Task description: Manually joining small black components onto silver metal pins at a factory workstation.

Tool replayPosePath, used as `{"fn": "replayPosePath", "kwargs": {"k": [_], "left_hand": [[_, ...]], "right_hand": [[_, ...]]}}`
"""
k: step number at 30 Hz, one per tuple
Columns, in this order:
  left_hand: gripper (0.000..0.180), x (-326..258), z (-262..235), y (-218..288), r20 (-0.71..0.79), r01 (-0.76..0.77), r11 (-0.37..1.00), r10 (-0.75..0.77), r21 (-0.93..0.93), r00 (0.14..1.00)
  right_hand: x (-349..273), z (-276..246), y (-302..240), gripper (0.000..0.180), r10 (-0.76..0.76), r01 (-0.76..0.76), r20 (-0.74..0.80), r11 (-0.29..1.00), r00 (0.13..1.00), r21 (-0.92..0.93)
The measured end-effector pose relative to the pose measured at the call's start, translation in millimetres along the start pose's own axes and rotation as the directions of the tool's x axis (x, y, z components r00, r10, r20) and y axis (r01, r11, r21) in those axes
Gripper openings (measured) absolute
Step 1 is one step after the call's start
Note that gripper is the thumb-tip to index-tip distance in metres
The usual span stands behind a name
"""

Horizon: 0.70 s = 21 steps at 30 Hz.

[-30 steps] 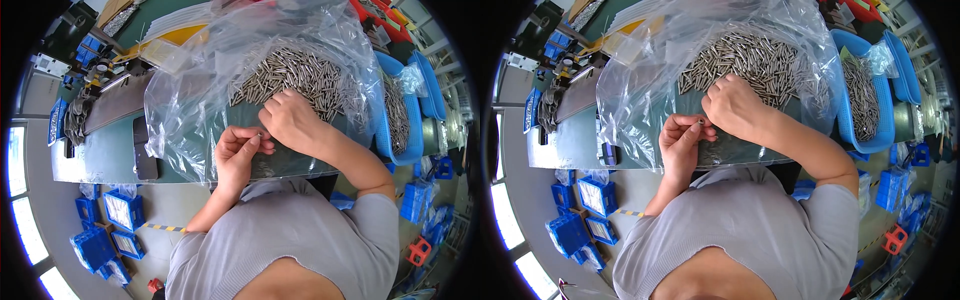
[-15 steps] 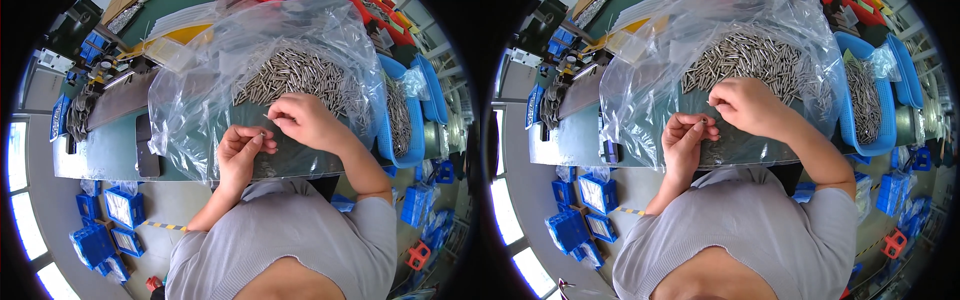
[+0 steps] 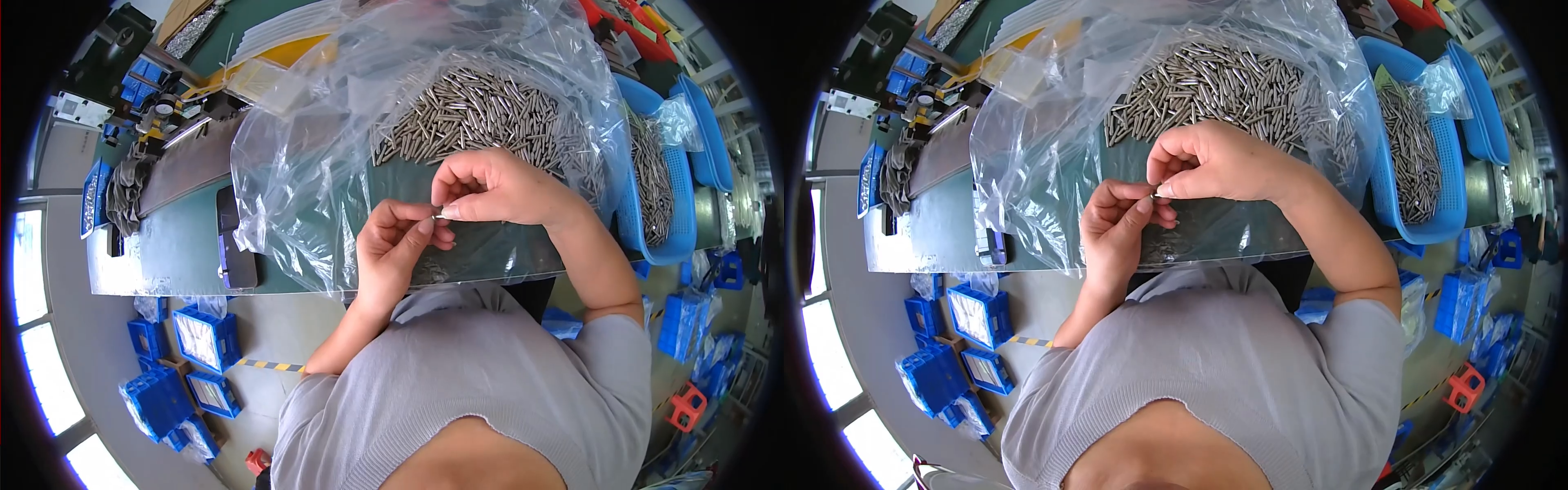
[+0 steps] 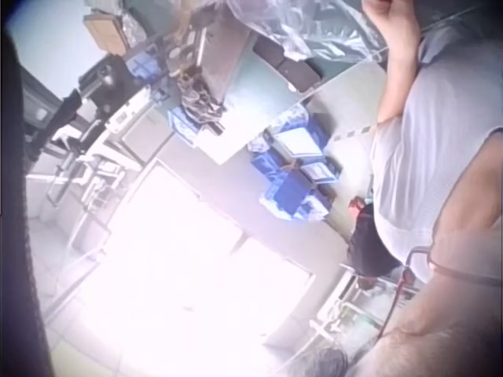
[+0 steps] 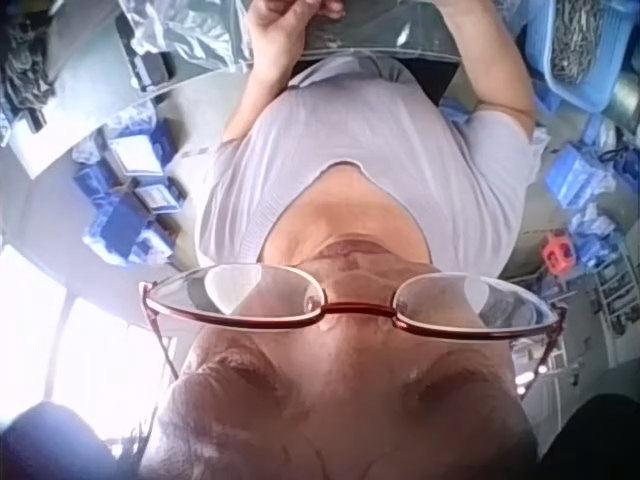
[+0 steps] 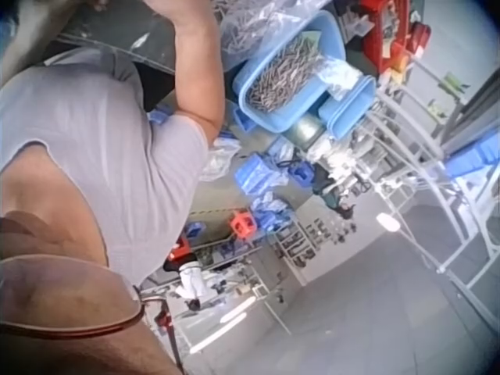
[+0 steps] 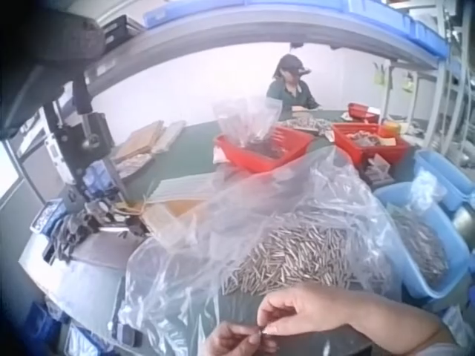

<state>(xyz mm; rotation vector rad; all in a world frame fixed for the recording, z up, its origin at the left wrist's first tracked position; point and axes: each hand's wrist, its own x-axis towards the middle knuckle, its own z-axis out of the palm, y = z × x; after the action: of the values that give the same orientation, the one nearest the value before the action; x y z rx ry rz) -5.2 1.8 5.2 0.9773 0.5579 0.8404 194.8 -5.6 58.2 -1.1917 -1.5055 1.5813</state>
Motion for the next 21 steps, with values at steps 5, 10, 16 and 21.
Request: {"fn": "replayPosePath", "kwargs": {"k": [5, 10, 16, 21], "left_hand": [[0.006, 0, 1, 2, -0.049, -0.005, 0.998, 0.001, -0.067, 0.999], [0.006, 0, -3, -1, -0.045, -0.026, 0.996, 0.022, -0.084, 0.999], [0.007, 1, 2, 2, -0.095, -0.010, 0.996, 0.002, -0.087, 0.996], [0.007, 3, 1, -1, -0.127, -0.043, 0.992, 0.029, -0.116, 0.992]], "right_hand": [[4, 9, 8, 0.012, -0.023, 0.017, -0.107, 0.998, 0.994, -0.057], [4, 12, 5, 0.008, -0.023, 0.002, -0.109, 0.982, 0.994, -0.187], [7, 17, 14, 0.008, -0.058, 0.049, -0.149, 0.997, 0.987, -0.059], [4, 19, 9, 0.009, -0.209, 0.150, -0.206, 0.951, 0.956, -0.269]]}}
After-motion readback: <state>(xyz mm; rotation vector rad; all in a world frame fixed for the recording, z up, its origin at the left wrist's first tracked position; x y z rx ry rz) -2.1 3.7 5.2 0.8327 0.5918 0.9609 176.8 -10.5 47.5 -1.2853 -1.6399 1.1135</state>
